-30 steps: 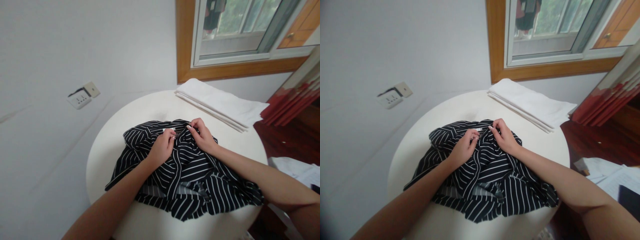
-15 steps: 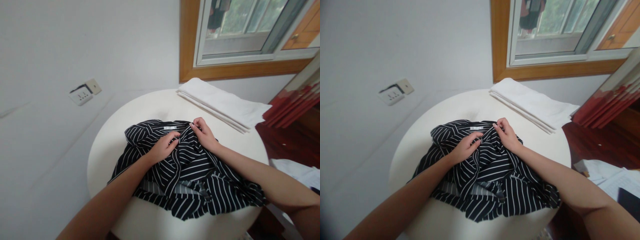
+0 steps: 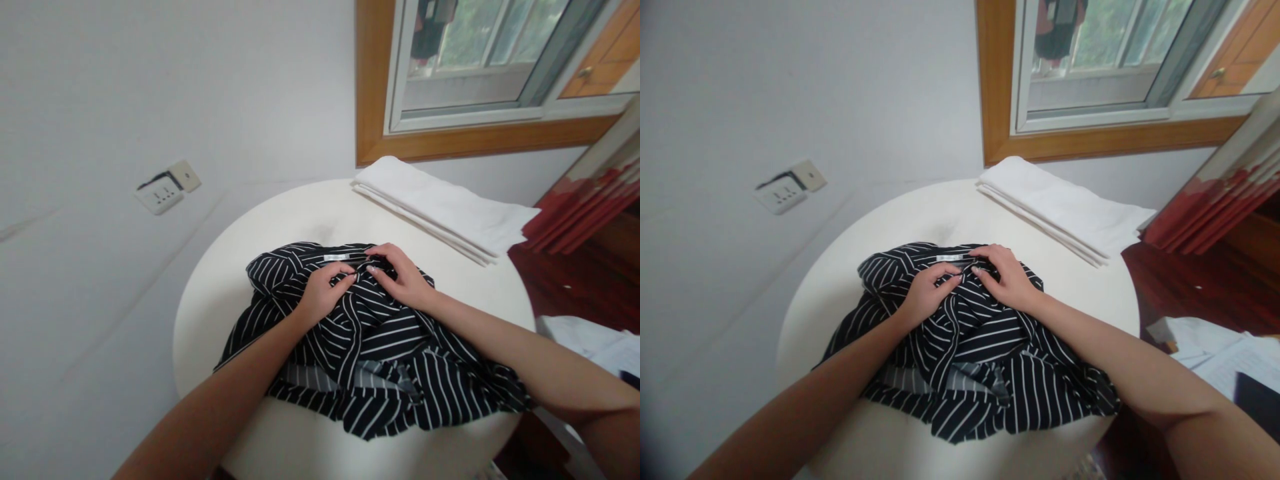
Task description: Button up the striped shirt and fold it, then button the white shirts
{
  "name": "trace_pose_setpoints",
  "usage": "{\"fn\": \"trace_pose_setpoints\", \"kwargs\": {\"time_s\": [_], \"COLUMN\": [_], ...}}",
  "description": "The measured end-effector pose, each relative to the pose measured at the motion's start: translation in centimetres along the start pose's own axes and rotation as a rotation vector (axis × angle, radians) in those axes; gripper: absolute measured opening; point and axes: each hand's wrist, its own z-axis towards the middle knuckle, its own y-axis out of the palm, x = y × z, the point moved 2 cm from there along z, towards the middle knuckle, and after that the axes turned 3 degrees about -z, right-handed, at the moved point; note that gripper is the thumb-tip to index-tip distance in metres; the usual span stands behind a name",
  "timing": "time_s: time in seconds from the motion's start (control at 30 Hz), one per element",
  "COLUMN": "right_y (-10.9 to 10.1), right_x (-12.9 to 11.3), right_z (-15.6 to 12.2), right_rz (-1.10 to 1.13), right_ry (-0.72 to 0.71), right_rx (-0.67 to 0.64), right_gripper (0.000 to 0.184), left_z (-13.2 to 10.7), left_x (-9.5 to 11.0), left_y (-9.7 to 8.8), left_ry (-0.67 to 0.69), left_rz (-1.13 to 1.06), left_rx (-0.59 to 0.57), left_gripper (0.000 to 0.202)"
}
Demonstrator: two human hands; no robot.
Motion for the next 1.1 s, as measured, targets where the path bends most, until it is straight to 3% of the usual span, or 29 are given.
{"fn": "trace_pose_setpoints", "kwargs": {"time_s": [0.13, 0.27, 0.4, 0.7, 0.87, 1.0, 1.1], "right_y": [0.3, 0.7, 0.7, 0.7, 0.6, -0.4, -1.0], "right_x": [-0.5, -0.1, -0.1, -0.4, -1.0, -1.6, -1.5], "right_z": [-0.1, -0.2, -0.2, -0.1, -0.1, -0.1, 0.0], "right_rz": [-0.137, -0.128, -0.037, 0.129, -0.038, -0.045, 0.061], "right_ry": [-0.222, -0.266, -0.225, -0.046, -0.149, -0.186, -0.123], "right_rx": [-0.201, -0.234, -0.19, -0.176, -0.093, -0.007, 0.052], "right_gripper": [0.031, 0.022, 0.015, 0.006, 0.005, 0.005, 0.008], "left_z": [0.2, 0.4, 0.5, 0.4, 0.3, 0.6, 0.8], "left_x": [-0.5, -0.4, -0.3, -0.3, 0.1, 0.0, -0.3], "left_y": [0.1, 0.0, -0.3, -0.3, -0.4, -1.8, -3.6], "left_ry": [-0.006, -0.053, -0.084, -0.08, -0.083, -0.142, -0.187], "left_rz": [-0.031, -0.048, -0.104, -0.151, -0.095, -0.041, 0.019], "left_rx": [-0.137, -0.285, -0.356, -0.367, -0.203, 0.115, 0.387], "left_gripper": [0.011, 0.015, 0.017, 0.021, 0.026, 0.025, 0.024]}}
